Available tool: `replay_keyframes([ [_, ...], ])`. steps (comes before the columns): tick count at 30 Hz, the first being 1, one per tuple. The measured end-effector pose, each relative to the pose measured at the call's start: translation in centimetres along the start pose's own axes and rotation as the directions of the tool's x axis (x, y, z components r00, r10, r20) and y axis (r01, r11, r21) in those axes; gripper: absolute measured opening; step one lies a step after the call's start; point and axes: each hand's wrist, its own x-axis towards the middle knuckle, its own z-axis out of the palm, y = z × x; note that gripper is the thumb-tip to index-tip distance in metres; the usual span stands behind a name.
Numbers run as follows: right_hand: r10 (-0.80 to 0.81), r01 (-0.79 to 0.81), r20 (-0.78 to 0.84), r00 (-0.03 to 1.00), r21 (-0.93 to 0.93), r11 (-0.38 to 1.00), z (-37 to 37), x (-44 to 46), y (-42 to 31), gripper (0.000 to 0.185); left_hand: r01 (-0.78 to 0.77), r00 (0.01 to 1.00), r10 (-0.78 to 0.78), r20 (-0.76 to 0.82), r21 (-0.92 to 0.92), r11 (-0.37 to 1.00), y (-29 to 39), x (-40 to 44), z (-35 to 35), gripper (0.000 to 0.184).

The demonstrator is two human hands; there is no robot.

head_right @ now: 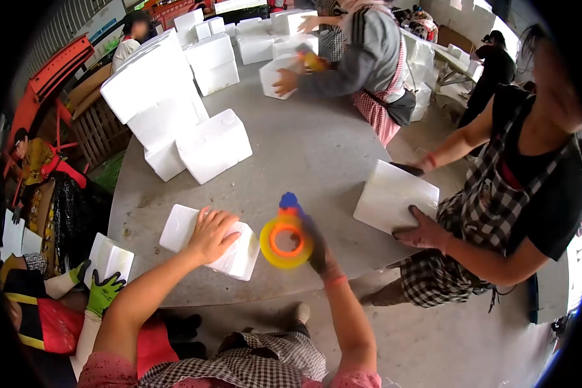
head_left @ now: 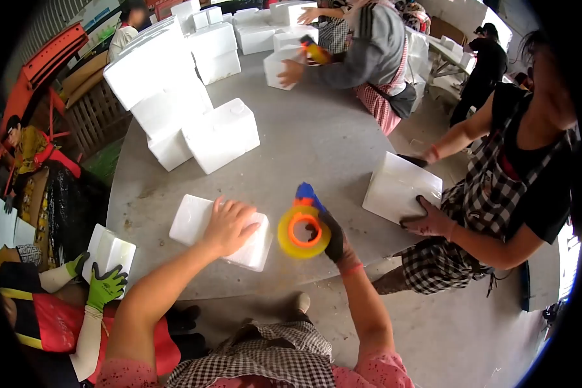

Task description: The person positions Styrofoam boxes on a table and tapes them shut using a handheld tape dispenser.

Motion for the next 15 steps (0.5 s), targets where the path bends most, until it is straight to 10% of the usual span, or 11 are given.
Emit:
replay_keyframes([
  [2, -0.002, 0.006, 0.074, 0.997, -0.061, 0.998, -0.8, 1.5, -0.4, 0.045, 0.004, 1.0, -0.004, -0.01, -0.023, 1.0, 0.2, 0.2, -0.1, 0.037],
  [3, 0.095, 0.056, 0.258, 0.962, -0.524, 0.85, -1.6, 2.0, -0.7, 0.046, 0.011, 1.0, -0.011, -0.021, 0.0, 1.0, 0.1, 0.5, -0.1, 0.038],
  [5, 0.272, 0.193, 0.372, 0.888, -0.837, 0.513, -2.2, 3.1, -0.2, 0.047, 0.027, 0.999, -0.027, -0.022, 0.023, 0.999, -0.7, 1.1, 0.0, 0.038],
  [7, 0.376, -0.274, 0.348, 0.859, -0.31, 0.911, -0.6, 2.2, -0.3, 0.051, 0.005, 1.0, -0.004, -0.006, 0.053, 0.999, -1.3, 0.8, 0.7, 0.038],
  [15, 0.39, -0.382, 0.131, 0.911, -0.079, 0.921, 0.2, -5.9, 5.4, 0.057, 0.035, 0.999, -0.036, 0.011, 0.089, 0.995, -0.9, 0.1, 1.1, 0.038],
])
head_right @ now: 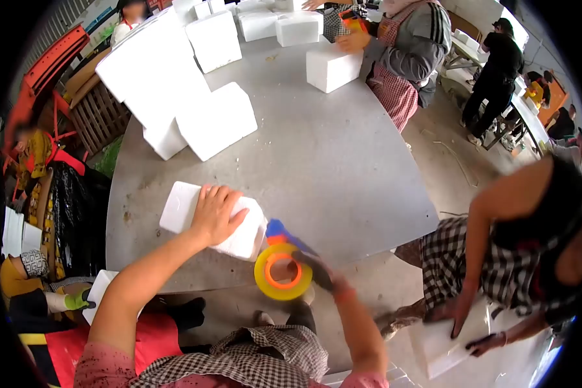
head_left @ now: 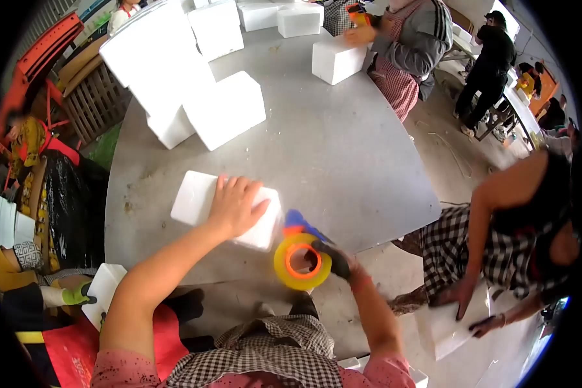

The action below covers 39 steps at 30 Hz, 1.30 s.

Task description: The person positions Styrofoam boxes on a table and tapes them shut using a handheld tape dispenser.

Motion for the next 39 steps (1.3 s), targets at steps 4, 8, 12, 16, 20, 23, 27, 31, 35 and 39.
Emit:
replay_keyframes([
  [4, -0.182, 0.183, -0.09, 0.979, -0.001, 0.983, 7.5, -5.7, 8.2, 0.07, 0.024, 0.999, -0.024, -0.033, 0.003, 1.0, -0.3, -0.1, 0.7, 0.037],
  [8, -0.327, 0.355, -0.239, 0.914, 0.082, 0.931, 16.2, -2.3, 12.0, 0.064, -0.004, 0.991, -0.006, -0.133, -0.07, 0.998, -2.5, 0.6, 0.8, 0.045],
  [12, -0.481, 0.504, -0.335, 0.81, -0.022, 0.864, 16.3, 2.5, 13.8, 0.061, 0.166, 0.986, -0.165, -0.012, 0.029, 0.986, -12.1, 0.4, -1.8, 0.06],
  [16, -0.335, 0.391, -0.383, 0.861, 0.079, 0.917, 12.4, 4.0, 7.9, 0.047, 0.367, 0.853, -0.327, 0.406, -0.024, 0.93, -10.5, -4.5, -5.1, 0.074],
  [20, -0.36, 0.365, -0.207, 0.91, -0.015, 0.931, 6.5, 7.7, 0.5, 0.04, 0.157, 0.971, -0.177, 0.158, 0.129, 0.979, -7.6, -9.2, -4.0, 0.084],
  [23, -0.298, 0.309, -0.152, 0.942, 0.05, 0.95, 7.5, 7.8, -0.7, 0.041, 0.107, 0.976, -0.093, 0.197, -0.061, 0.992, -7.0, -9.4, -2.9, 0.081],
  [27, -0.327, 0.356, -0.285, 0.901, 0.057, 0.933, 9.9, 4.4, 6.7, 0.044, 0.135, 0.98, -0.11, 0.167, -0.148, 0.98, -6.8, -9.4, -2.9, 0.079],
  [31, -0.154, 0.173, -0.208, 0.966, 0.075, 0.982, 14.0, -1.4, 15.7, 0.055, 0.16, 0.972, -0.131, 0.195, -0.139, 0.977, -6.2, -9.2, -3.4, 0.079],
  [35, -0.235, 0.229, -0.052, 0.971, -0.104, 0.968, 18.0, 0.7, 17.5, 0.062, 0.178, 0.958, -0.157, 0.24, -0.072, 0.981, -5.4, -9.4, -3.5, 0.081],
  [39, -0.181, 0.194, 0.085, 0.98, -0.192, 0.962, 18.1, 6.0, 12.4, 0.058, 0.169, 0.948, -0.148, 0.283, -0.051, 0.984, -6.1, -9.4, -3.9, 0.084],
])
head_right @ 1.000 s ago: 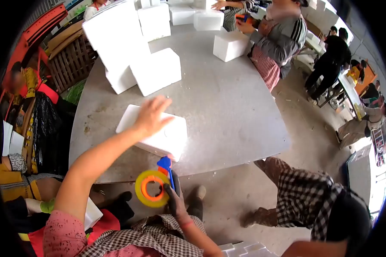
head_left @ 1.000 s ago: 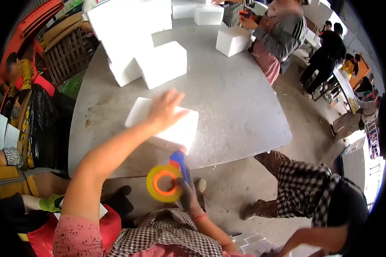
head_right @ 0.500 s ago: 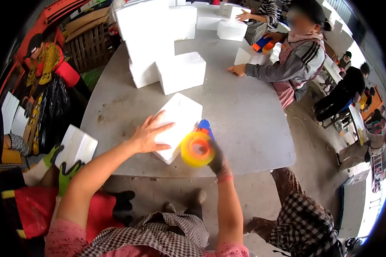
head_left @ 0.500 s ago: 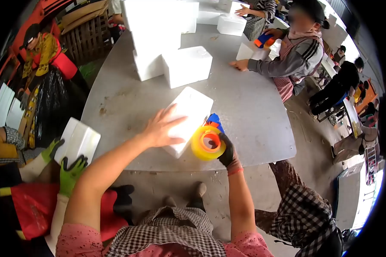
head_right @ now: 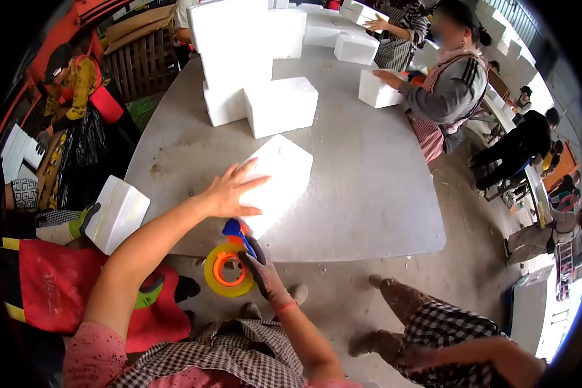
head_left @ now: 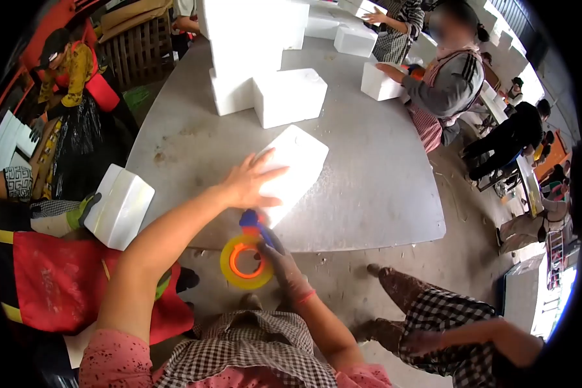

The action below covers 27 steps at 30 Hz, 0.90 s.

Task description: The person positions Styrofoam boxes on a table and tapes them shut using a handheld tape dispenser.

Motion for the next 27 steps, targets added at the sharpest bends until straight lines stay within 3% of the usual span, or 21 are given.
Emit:
replay_keyframes([
  [3, 0.052, -0.029, 0.112, 0.992, -0.202, 0.979, -0.8, 3.4, -0.5, 0.055, -0.018, 1.0, 0.019, 0.017, -0.07, 0.997, -0.3, 0.2, 0.3, 0.086],
  [4, -0.195, 0.297, 0.23, 0.954, -0.612, 0.733, 0.6, 4.6, -0.5, 0.054, -0.033, 0.999, 0.033, -0.003, -0.13, 0.991, -0.3, 0.4, -0.1, 0.087],
  [7, -0.118, 0.331, 0.322, 0.939, -0.759, 0.561, 2.2, 4.0, -5.9, 0.062, 0.052, 0.994, -0.047, 0.102, -0.052, 0.997, 1.1, 0.5, -2.0, 0.094],
  [8, 0.118, 0.16, 0.32, 0.94, -0.72, 0.675, 1.5, 2.4, -7.9, 0.067, 0.095, 0.989, -0.09, 0.121, -0.037, 0.995, 1.9, 0.7, -2.1, 0.099],
  [10, 0.265, 0.085, 0.392, 0.881, -0.681, 0.727, -1.5, 0.1, -9.3, 0.073, 0.16, 0.986, -0.161, 0.044, 0.027, 0.987, 3.5, 0.6, -0.9, 0.103],
  [11, 0.293, 0.084, 0.371, 0.881, -0.733, 0.675, -3.4, -0.9, -9.6, 0.074, 0.191, 0.981, -0.192, 0.01, 0.028, 0.981, 4.2, 0.4, -0.9, 0.098],
  [13, 0.272, 0.074, 0.356, 0.894, -0.717, 0.693, -6.2, -2.2, -12.3, 0.074, 0.186, 0.982, -0.187, 0.018, 0.047, 0.982, 4.1, 0.5, -0.7, 0.095],
  [16, 0.188, -0.019, 0.269, 0.945, -0.527, 0.85, -8.7, -5.2, -18.9, 0.073, 0.113, 0.989, -0.116, 0.091, 0.031, 0.993, 1.9, -0.3, -3.2, 0.086],
  [17, 0.17, -0.056, 0.217, 0.961, -0.451, 0.891, -9.2, -6.2, -21.2, 0.073, -0.097, 0.986, 0.087, 0.144, 0.068, 0.993, 0.2, -1.0, -3.8, 0.086],
  [18, 0.127, -0.049, 0.177, 0.976, -0.39, 0.92, -9.8, -6.7, -22.8, 0.074, -0.199, 0.968, 0.179, 0.176, 0.102, 0.975, -0.6, -1.3, -4.3, 0.086],
  [21, -0.068, 0.109, 0.129, 0.989, -0.343, 0.933, -12.0, -6.8, -25.4, 0.079, -0.479, 0.866, 0.415, 0.28, 0.222, 0.849, -2.2, -2.0, -6.1, 0.086],
  [24, -0.187, 0.24, 0.164, 0.969, -0.424, 0.873, -13.3, -5.6, -26.6, 0.082, -0.48, 0.871, 0.37, 0.324, 0.39, 0.786, 0.1, -2.1, -7.6, 0.083],
  [25, -0.226, 0.285, 0.179, 0.957, -0.463, 0.839, -13.5, -5.2, -27.1, 0.082, -0.382, 0.917, 0.361, 0.169, 0.117, 0.917, 0.8, -1.8, -6.9, 0.078],
  [26, -0.219, 0.287, 0.198, 0.956, -0.461, 0.84, -13.8, -4.6, -27.7, 0.082, -0.285, 0.956, 0.293, 0.021, -0.186, 0.94, 1.6, -1.5, -6.0, 0.073],
  [27, -0.243, 0.344, 0.252, 0.937, -0.535, 0.772, -14.0, -4.1, -28.1, 0.082, -0.223, 0.975, 0.173, -0.142, -0.618, 0.754, 2.8, -0.7, -4.9, 0.048],
])
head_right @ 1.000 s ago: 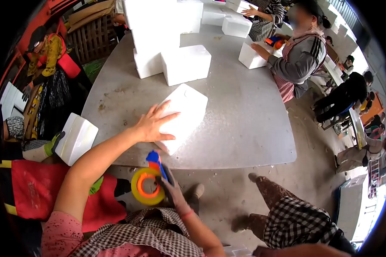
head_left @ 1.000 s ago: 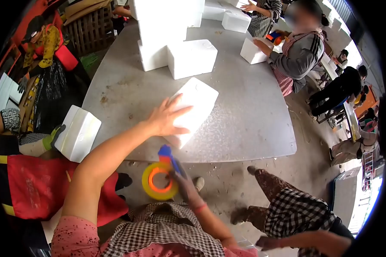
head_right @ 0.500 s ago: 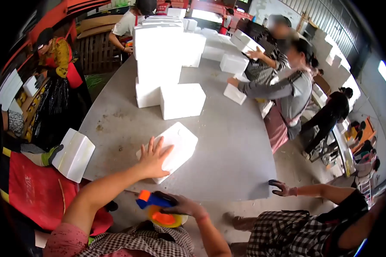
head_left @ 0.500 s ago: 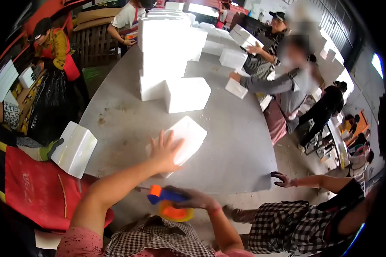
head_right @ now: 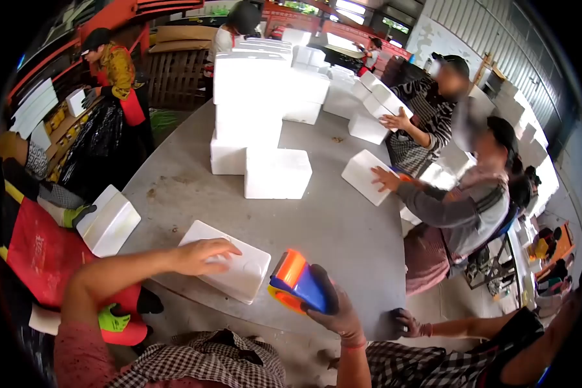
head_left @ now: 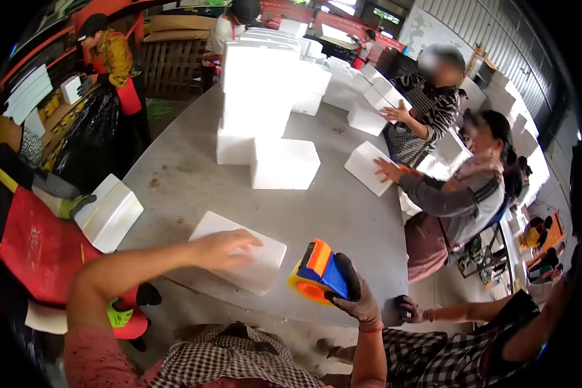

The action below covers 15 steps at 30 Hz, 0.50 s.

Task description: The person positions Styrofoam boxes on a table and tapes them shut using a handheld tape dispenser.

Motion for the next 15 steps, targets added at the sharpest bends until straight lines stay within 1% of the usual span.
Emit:
replay_keyframes([
  [1, -0.052, 0.056, 0.038, 0.998, -0.102, 0.993, -0.4, 0.5, -0.1, 0.082, 0.015, 1.0, -0.015, -0.018, 0.005, 1.0, 1.0, 0.7, 1.2, 0.048],
  [2, -0.055, 0.056, 0.01, 0.998, -0.126, 0.99, -0.1, 0.9, -0.8, 0.078, 0.183, 0.981, -0.195, 0.005, -0.364, 0.913, 2.3, 1.6, 2.4, 0.045],
  [3, -0.062, 0.065, 0.035, 0.997, -0.125, 0.99, -0.2, 1.3, -1.5, 0.078, 0.227, 0.965, -0.264, 0.014, -0.554, 0.801, 3.3, 2.4, 3.6, 0.047],
  [4, -0.088, 0.103, 0.067, 0.994, -0.257, 0.961, -0.3, 1.6, -2.1, 0.075, 0.245, 0.943, -0.331, 0.022, -0.719, 0.65, 4.3, 3.3, 4.9, 0.053],
  [5, -0.118, 0.147, 0.099, 0.988, -0.384, 0.911, -0.4, 2.0, -2.4, 0.073, 0.197, 0.928, -0.369, -0.042, -0.788, 0.583, 5.6, 4.0, 5.8, 0.051],
  [6, -0.145, 0.199, 0.15, 0.978, -0.461, 0.865, -0.6, 2.4, -2.6, 0.07, 0.108, 0.903, -0.391, -0.179, -0.786, 0.609, 7.1, 4.9, 6.6, 0.05],
  [7, -0.181, 0.263, 0.208, 0.961, -0.5, 0.825, -0.7, 2.9, -2.5, 0.068, 0.003, 0.854, -0.383, -0.352, -0.733, 0.68, 8.5, 5.6, 7.3, 0.048],
  [8, -0.195, 0.281, 0.215, 0.957, -0.511, 0.813, -0.6, 3.3, -2.6, 0.067, -0.082, 0.794, -0.338, -0.505, -0.64, 0.764, 9.2, 6.3, 8.1, 0.046],
  [9, -0.209, 0.295, 0.218, 0.953, -0.524, 0.799, -0.6, 3.5, -2.8, 0.066, -0.142, 0.761, -0.249, -0.6, -0.528, 0.838, 8.7, 6.6, 8.5, 0.045],
  [10, -0.184, 0.276, 0.218, 0.958, -0.545, 0.792, -0.6, 3.4, -3.0, 0.067, -0.189, 0.713, -0.156, -0.683, -0.401, 0.896, 8.7, 6.9, 8.5, 0.043],
  [11, -0.196, 0.279, 0.207, 0.959, -0.545, 0.791, -0.7, 3.4, -2.6, 0.068, -0.138, 0.762, -0.353, -0.542, -0.669, 0.73, 8.9, 6.9, 8.5, 0.044],
  [12, -0.208, 0.282, 0.196, 0.958, -0.544, 0.79, -0.6, 3.4, -2.4, 0.068, -0.062, 0.797, -0.501, -0.336, -0.872, 0.486, 9.3, 6.9, 8.4, 0.045],
  [13, -0.209, 0.263, 0.161, 0.964, -0.515, 0.816, -0.4, 3.5, -2.5, 0.068, -0.067, 0.802, -0.49, -0.342, -0.867, 0.494, 8.7, 7.1, 8.0, 0.045],
  [15, -0.21, 0.243, 0.124, 0.97, -0.507, 0.827, 0.0, 3.6, -3.0, 0.069, -0.128, 0.869, -0.463, -0.174, -0.983, 0.13, 5.7, 7.2, 7.3, 0.045],
])
